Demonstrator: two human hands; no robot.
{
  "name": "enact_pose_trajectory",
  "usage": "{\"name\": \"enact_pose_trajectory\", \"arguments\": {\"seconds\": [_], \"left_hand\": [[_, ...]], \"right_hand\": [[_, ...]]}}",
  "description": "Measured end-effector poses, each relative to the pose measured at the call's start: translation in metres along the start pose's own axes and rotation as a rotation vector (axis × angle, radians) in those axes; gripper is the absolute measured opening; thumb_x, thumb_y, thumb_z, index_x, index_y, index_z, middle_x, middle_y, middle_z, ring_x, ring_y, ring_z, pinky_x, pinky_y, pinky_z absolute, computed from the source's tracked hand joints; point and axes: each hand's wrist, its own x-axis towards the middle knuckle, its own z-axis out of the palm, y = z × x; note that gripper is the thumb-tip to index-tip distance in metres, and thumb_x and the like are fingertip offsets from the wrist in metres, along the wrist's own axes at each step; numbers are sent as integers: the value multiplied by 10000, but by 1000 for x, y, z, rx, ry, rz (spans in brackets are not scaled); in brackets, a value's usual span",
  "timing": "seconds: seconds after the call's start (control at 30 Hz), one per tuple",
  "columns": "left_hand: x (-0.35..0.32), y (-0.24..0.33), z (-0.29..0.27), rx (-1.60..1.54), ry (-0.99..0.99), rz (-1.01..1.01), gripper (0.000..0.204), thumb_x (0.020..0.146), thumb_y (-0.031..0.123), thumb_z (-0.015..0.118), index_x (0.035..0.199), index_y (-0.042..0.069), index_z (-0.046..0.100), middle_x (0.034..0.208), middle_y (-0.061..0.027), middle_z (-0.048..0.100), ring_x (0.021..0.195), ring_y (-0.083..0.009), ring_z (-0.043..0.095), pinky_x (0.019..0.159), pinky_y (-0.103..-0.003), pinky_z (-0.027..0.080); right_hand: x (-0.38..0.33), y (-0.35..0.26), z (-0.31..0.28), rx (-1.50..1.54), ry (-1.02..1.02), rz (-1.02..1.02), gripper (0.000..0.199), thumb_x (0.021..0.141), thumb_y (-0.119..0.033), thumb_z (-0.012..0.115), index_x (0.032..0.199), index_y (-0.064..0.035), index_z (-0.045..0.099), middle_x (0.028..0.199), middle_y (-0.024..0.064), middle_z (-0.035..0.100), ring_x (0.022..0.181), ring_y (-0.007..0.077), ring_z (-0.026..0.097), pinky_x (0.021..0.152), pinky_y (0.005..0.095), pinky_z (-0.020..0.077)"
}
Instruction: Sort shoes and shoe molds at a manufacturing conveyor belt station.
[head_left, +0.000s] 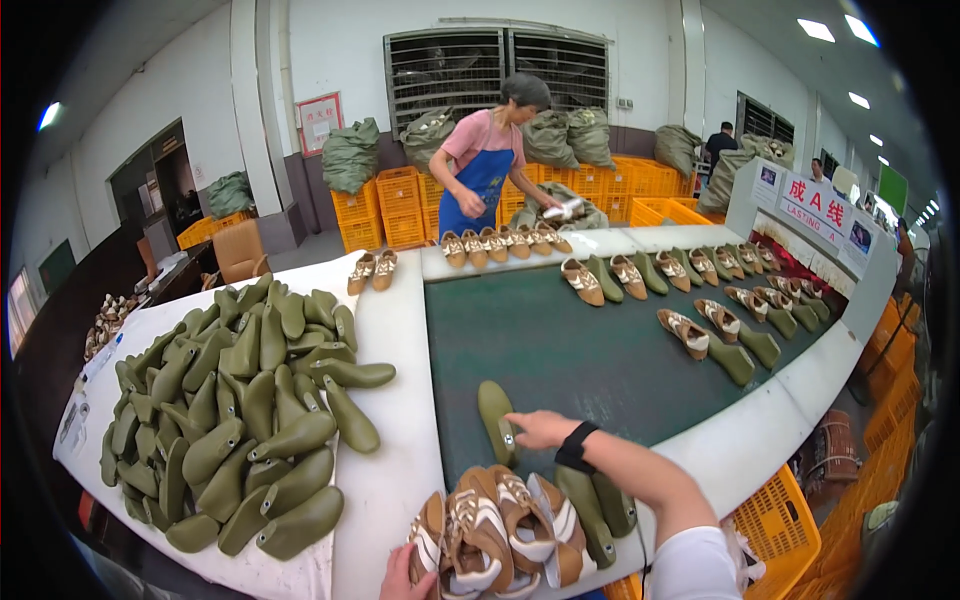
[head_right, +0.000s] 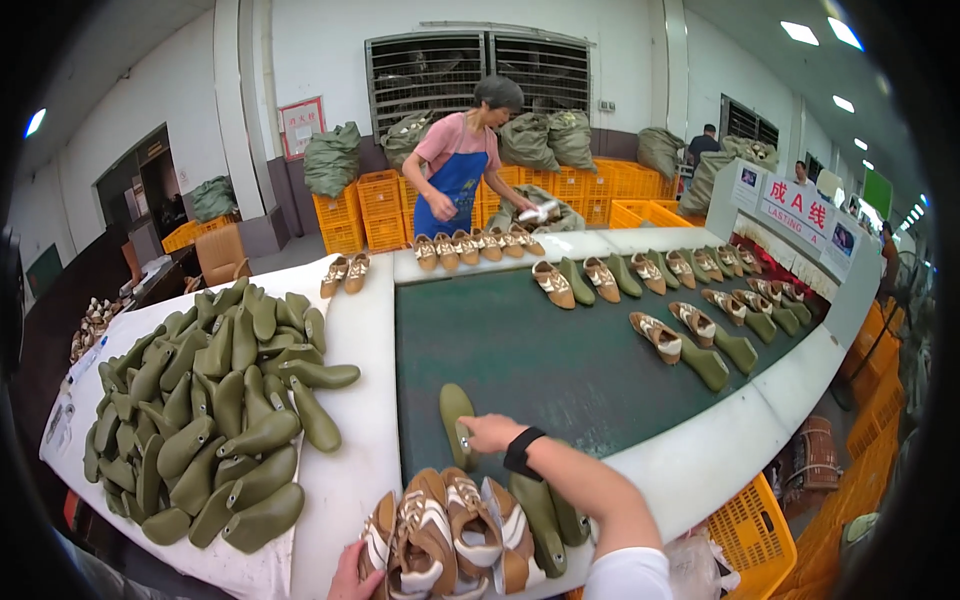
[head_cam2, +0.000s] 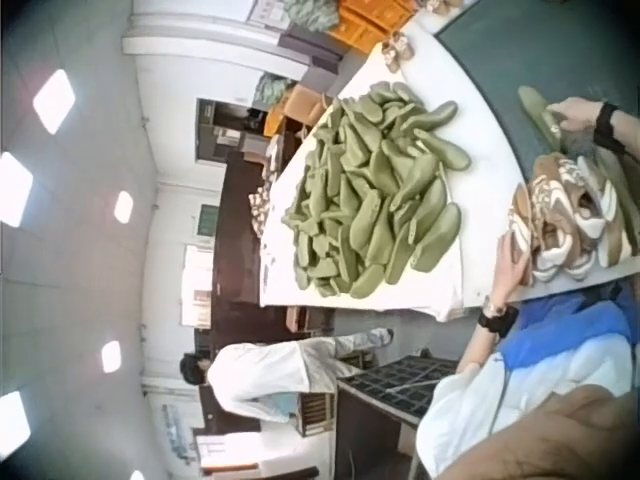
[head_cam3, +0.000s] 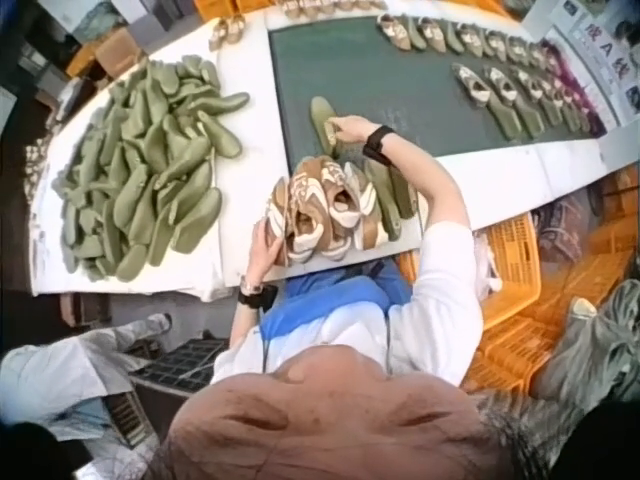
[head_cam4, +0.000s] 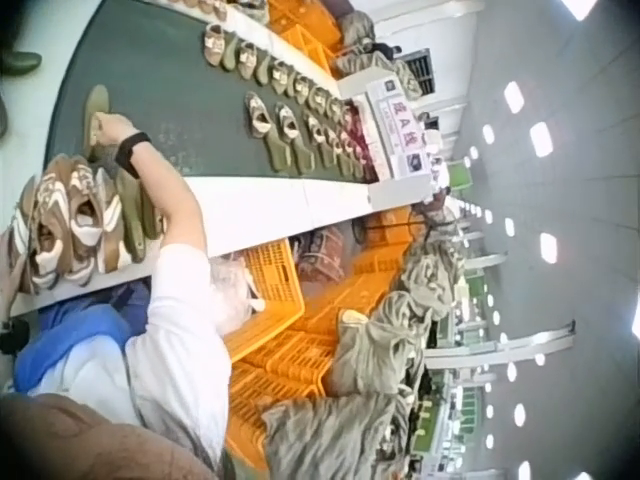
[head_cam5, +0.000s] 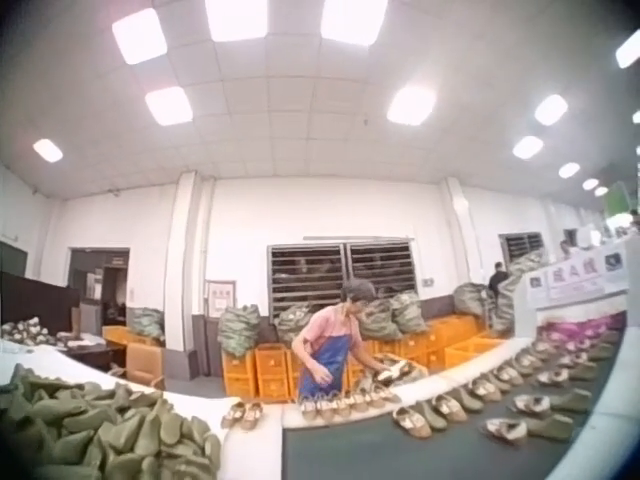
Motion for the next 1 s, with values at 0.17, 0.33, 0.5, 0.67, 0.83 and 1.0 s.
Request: {"name": "enact_pose_trajectory", "arguments": {"seconds": [0.17,0.33,0.5,0.67,0.83,1.0], "left_hand": [[26,46,-15,310,222,138,751,700,195,715,1302,-49,338,1290,-304,365,1177,-447,379,1002,-462,332],[47,126,9,231,51,267,748,736,286,721,1335,26,356,1332,-263,344,1205,-412,380,1006,-443,338],[52,107,35,25,23,81,675,809,255,655,1345,14,323,1331,-265,377,1223,-390,403,1008,-416,352],[49,75,33,-338,-1,-175,577,831,134,588,1327,-1,326,1217,-252,507,1088,-353,538,903,-362,446],[58,81,30,200,138,6,282,788,86,597,1053,7,538,928,-168,606,825,-364,585,708,-412,479],[53,140,9,213,292,217,205,717,60,651,899,40,559,800,-130,590,703,-325,592,597,-385,475]], "right_hand": [[-135,-27,-59,135,168,-141,402,806,-258,572,1171,-88,560,937,178,649,868,363,616,758,414,504],[-248,-71,-29,134,259,-99,338,805,-175,604,1131,-89,571,752,139,625,711,321,612,605,398,489],[-272,-92,28,242,274,-122,354,782,-131,637,1124,-68,573,749,105,622,683,291,606,598,366,481],[-260,-110,30,316,371,-150,327,780,-119,632,1096,-45,586,757,116,621,688,294,605,600,361,479],[-228,-128,26,372,510,-237,313,784,-156,647,1072,-45,596,801,109,606,705,288,610,604,360,488],[-205,-157,15,275,715,-256,440,708,-202,726,1105,-70,589,949,75,571,776,243,600,625,325,491]]}}
